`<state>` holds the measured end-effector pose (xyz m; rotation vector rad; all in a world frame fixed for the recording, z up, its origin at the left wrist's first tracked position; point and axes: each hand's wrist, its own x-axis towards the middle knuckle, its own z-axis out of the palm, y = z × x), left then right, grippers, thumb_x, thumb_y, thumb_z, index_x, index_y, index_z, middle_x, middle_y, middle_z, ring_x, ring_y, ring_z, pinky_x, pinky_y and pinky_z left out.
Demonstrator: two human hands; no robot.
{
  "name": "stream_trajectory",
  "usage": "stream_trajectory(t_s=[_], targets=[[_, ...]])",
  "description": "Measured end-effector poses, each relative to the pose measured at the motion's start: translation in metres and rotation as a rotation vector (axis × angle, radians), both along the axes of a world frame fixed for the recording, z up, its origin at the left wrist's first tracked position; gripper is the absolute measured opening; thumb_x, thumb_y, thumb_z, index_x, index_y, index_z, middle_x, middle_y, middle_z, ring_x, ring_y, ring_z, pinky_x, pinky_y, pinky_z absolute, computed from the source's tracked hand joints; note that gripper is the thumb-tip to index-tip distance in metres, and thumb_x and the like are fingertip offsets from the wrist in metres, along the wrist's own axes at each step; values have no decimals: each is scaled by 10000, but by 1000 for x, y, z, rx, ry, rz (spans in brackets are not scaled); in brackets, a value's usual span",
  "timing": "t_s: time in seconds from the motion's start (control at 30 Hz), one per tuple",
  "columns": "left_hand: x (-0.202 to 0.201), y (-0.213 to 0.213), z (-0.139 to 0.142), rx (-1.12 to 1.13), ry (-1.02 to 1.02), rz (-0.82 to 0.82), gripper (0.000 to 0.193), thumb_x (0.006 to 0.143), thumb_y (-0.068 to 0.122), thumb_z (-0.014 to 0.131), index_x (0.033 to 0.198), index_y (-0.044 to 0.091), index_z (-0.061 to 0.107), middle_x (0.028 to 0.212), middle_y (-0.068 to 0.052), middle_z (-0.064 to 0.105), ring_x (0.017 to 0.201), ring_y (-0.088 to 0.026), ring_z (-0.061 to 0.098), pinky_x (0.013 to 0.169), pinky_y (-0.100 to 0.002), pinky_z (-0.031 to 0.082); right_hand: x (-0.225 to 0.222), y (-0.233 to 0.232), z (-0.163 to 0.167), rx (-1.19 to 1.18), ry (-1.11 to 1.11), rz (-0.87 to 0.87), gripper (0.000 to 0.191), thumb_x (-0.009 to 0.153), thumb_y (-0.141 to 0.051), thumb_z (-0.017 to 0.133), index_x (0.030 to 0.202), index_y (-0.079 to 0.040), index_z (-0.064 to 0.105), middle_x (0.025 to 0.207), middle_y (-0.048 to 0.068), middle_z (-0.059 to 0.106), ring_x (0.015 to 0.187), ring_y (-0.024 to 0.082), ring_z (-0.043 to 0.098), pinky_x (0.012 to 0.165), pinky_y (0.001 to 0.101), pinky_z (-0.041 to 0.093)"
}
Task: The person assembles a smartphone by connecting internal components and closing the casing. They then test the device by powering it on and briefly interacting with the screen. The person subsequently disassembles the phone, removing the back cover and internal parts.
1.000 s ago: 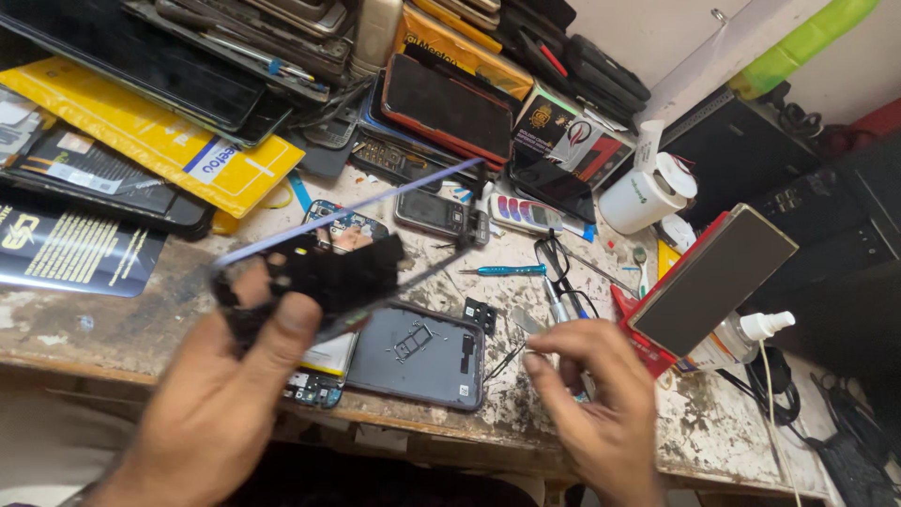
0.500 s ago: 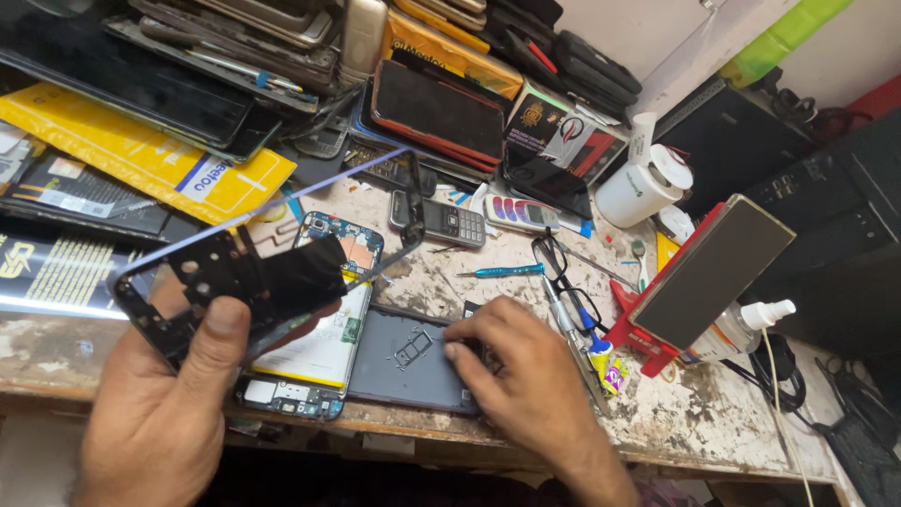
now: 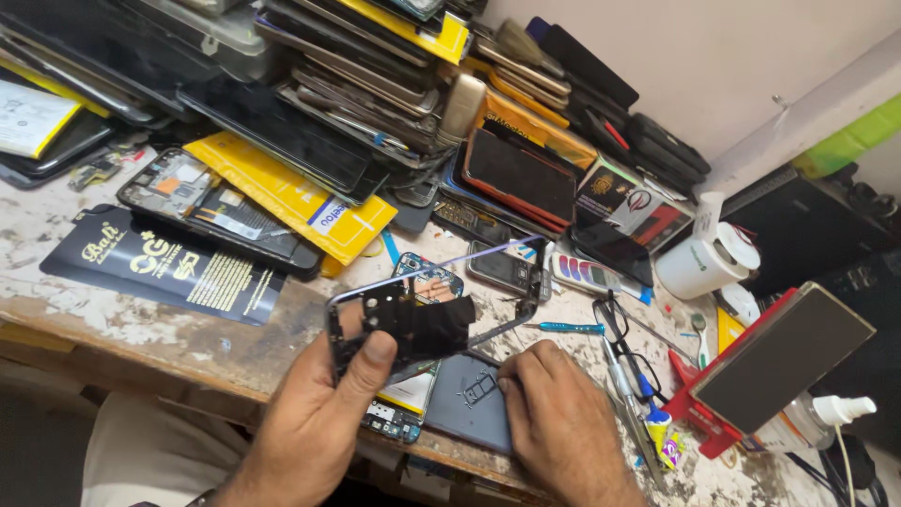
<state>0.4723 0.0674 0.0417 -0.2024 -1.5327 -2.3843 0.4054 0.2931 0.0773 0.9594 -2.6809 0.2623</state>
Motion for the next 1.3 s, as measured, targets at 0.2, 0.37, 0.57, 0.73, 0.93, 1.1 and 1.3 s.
stream_trajectory(t_s=[0.2,0.37,0.57,0.73,0.93,1.1,1.3], targets=[[2,-5,2,-33,-15,-20,389,1040,231,548,1315,-15,670,1214,-91,766,1144,-142,651,1032,-324,501,2,2,-6,-231,12,-23,85,867,-38,670,932,-38,616,900,120,640,850,284,675,753,390,528],[1,4,0,-40,-3,15,398,1018,188,553,1351,-13,638,1241,-74,743,1172,-127,642,1034,-306,480,11,13,0,-513,-78,-20,118,895,22,644,996,-29,609,922,99,698,824,220,730,769,324,574],[3,15,3,29,-141,5,388,1010,187,564,1321,-9,686,1174,-81,793,1118,-131,683,1007,-318,518,40,4,25,-406,-22,154,327,772,77,679,1028,-122,720,917,46,690,879,185,671,760,315,573],[11,21,4,-84,-55,47,399,995,177,586,1343,0,667,1256,-71,774,1194,-121,659,1027,-301,498,44,-13,48,-167,53,267,532,714,84,667,1197,-129,735,936,75,652,872,249,644,751,361,535],[14,15,-7,-3,-122,-66,410,1008,162,632,1385,14,695,1281,-127,764,1066,-146,701,898,-313,618,39,-22,47,-163,-16,272,500,731,85,666,1205,-69,720,920,95,649,884,276,651,771,383,536],[10,12,-12,76,-25,-138,394,1034,195,618,1356,-20,685,1491,-75,601,1181,-143,697,906,-333,649,37,-18,39,-333,-51,254,293,833,55,743,1103,-49,694,960,81,727,851,226,700,747,328,558],[9,13,-8,8,-100,-109,443,966,192,614,1374,23,652,1391,-83,713,1092,-111,688,857,-305,636,39,-19,36,-311,42,332,296,795,53,791,1055,-45,688,959,87,731,815,213,719,710,314,574]])
